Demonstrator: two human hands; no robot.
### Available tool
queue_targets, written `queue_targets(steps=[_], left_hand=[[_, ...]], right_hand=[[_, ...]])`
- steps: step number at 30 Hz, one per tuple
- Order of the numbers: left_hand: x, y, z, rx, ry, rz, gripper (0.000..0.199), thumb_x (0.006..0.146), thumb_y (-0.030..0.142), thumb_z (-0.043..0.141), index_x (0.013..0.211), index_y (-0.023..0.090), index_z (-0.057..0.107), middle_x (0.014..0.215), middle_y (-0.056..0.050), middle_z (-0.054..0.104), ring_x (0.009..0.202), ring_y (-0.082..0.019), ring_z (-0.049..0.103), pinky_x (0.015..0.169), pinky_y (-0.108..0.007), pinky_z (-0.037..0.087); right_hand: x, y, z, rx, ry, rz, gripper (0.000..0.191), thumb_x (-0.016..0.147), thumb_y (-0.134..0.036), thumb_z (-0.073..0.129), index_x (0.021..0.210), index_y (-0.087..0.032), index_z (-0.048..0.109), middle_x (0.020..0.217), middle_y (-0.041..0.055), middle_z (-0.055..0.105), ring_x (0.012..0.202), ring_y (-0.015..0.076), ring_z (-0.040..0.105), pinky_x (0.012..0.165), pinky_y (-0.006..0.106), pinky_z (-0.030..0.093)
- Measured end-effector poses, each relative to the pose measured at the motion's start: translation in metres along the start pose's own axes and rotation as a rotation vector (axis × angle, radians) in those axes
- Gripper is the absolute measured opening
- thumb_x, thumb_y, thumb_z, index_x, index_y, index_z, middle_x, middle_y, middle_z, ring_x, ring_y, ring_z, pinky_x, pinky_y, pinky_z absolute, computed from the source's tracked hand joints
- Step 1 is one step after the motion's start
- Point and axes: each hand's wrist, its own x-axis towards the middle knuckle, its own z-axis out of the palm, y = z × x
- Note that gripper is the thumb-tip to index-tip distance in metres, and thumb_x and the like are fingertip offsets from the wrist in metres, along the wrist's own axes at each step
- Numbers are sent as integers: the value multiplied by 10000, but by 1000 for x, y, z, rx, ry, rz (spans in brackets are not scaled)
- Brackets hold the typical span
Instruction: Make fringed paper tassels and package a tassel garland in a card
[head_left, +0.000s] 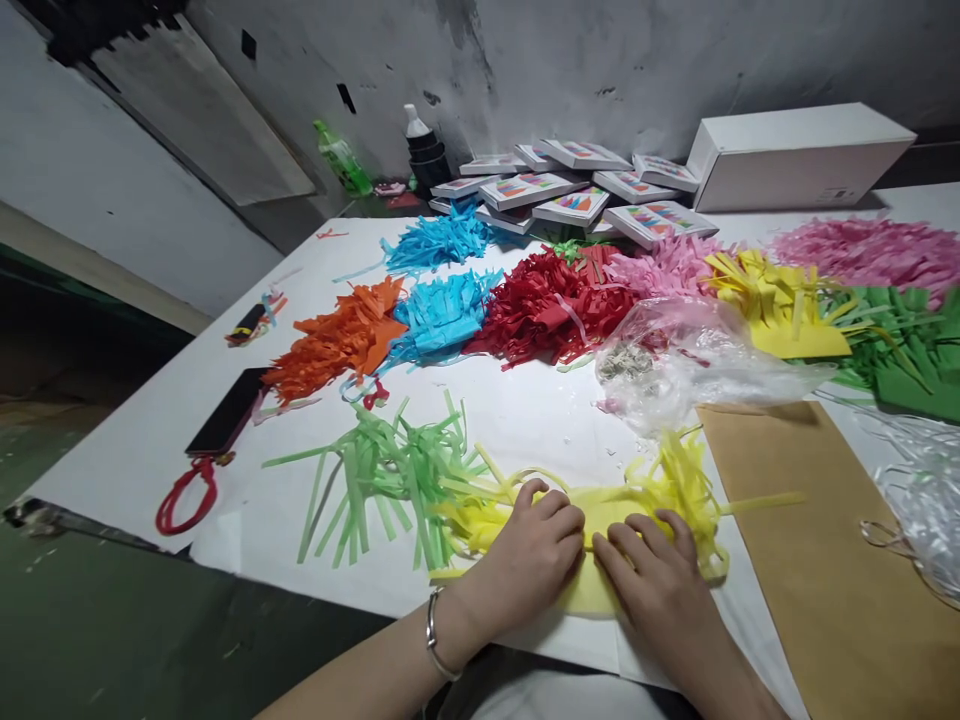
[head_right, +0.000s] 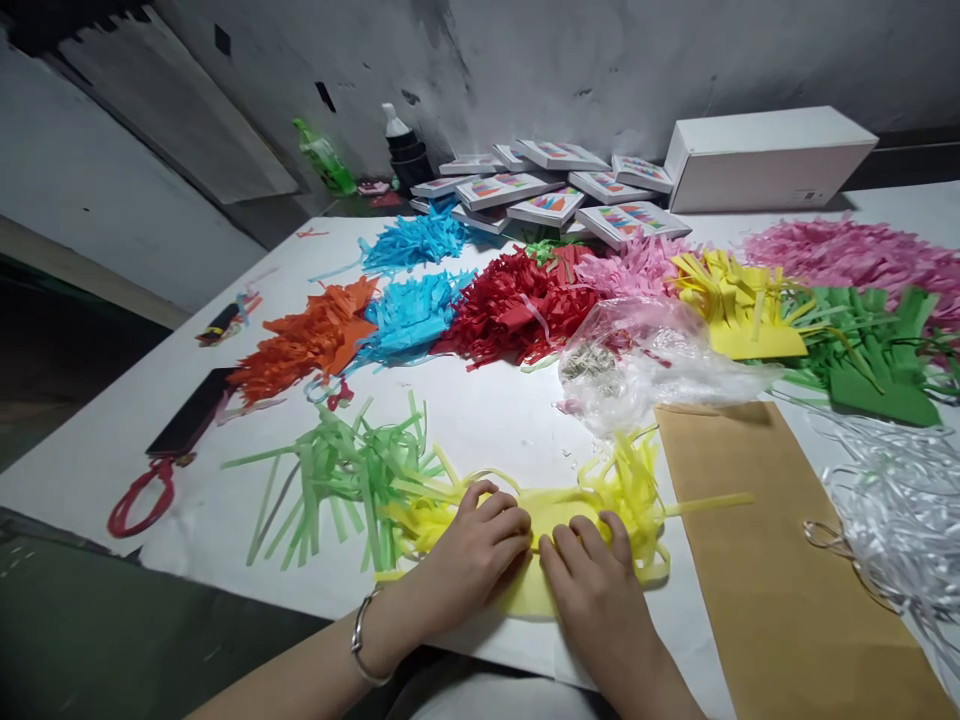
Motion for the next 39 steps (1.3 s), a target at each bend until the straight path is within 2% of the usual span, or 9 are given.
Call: queue_targets(steps=[4, 11, 18, 23, 26, 29, 33, 37, 39], left_hand=[[-2, -1, 6, -72, 53, -38, 113, 949, 180, 571, 861, 185, 641, 925, -32, 674, 874, -195, 549, 928, -440, 337], [-9, 1, 15, -162, 120, -168, 138, 964, 160, 552, 845, 184, 617, 896, -34, 663, 875, -200, 553, 903, -418, 351], [-7, 10, 7, -175, 91, -305, 168, 935, 129, 509, 818, 191, 614, 925, -45, 650, 895, -220, 550, 901, -456, 360], [4, 17, 2, -9, -36, -379, 132, 889, 112, 513, 811, 180, 595, 915, -68, 606, 880, -246, 528, 909, -504, 373], [7, 16, 0, 59, -42, -317, 114, 866, 82, 562, 826, 183, 597, 953, -66, 614, 897, -241, 529, 925, -496, 368], [6, 12, 2, 89, -47, -133, 126, 875, 64, 602, 839, 184, 613, 974, -52, 631, 902, -221, 534, 912, -455, 362], [10, 4, 9, 172, -69, 57, 163, 918, 100, 600, 771, 170, 605, 844, -24, 613, 818, -201, 521, 895, -439, 347], [23, -4, 5, 131, -101, 83, 157, 895, 152, 622, 740, 164, 602, 846, -34, 627, 799, -199, 524, 797, -388, 373], [25, -4, 0, 75, -106, 68, 122, 892, 164, 627, 771, 165, 615, 880, -39, 641, 823, -200, 536, 791, -373, 386]], right_hand=[[3, -2, 7, 33, -25, -16, 307, 990, -81, 360, 897, -177, 636, 755, 31, 590, 770, 178, 482, 923, 392, 303], [0, 4, -1, 72, -84, 29, 325, 982, -72, 334, 871, -195, 613, 777, 28, 593, 781, 190, 487, 888, 395, 301], [-13, 18, -11, 1, -116, 190, 238, 1005, -118, 399, 946, -218, 607, 963, 40, 642, 944, 215, 561, 1017, 466, 270], [-3, 12, -11, -92, -178, 255, 282, 992, -111, 397, 807, -211, 584, 832, 32, 599, 848, 224, 555, 955, 468, 308], [0, 9, -11, -120, -171, 284, 279, 993, -140, 413, 782, -210, 582, 839, 43, 607, 851, 235, 552, 946, 481, 313], [-2, 10, -10, -88, -139, 280, 249, 995, -156, 440, 804, -209, 590, 915, 44, 644, 906, 231, 569, 1003, 507, 280], [-7, 9, -8, -45, -80, 222, 261, 984, -108, 429, 836, -206, 621, 1007, 54, 675, 1013, 234, 583, 1074, 535, 222], [-6, 4, -3, -48, 39, 142, 193, 1003, -171, 478, 1050, -196, 664, 1055, 76, 700, 1078, 250, 568, 1107, 546, 200], [-4, 1, 0, -2, 39, 142, 186, 1002, -172, 492, 1050, -200, 669, 985, 57, 707, 1029, 236, 568, 1086, 507, 224]])
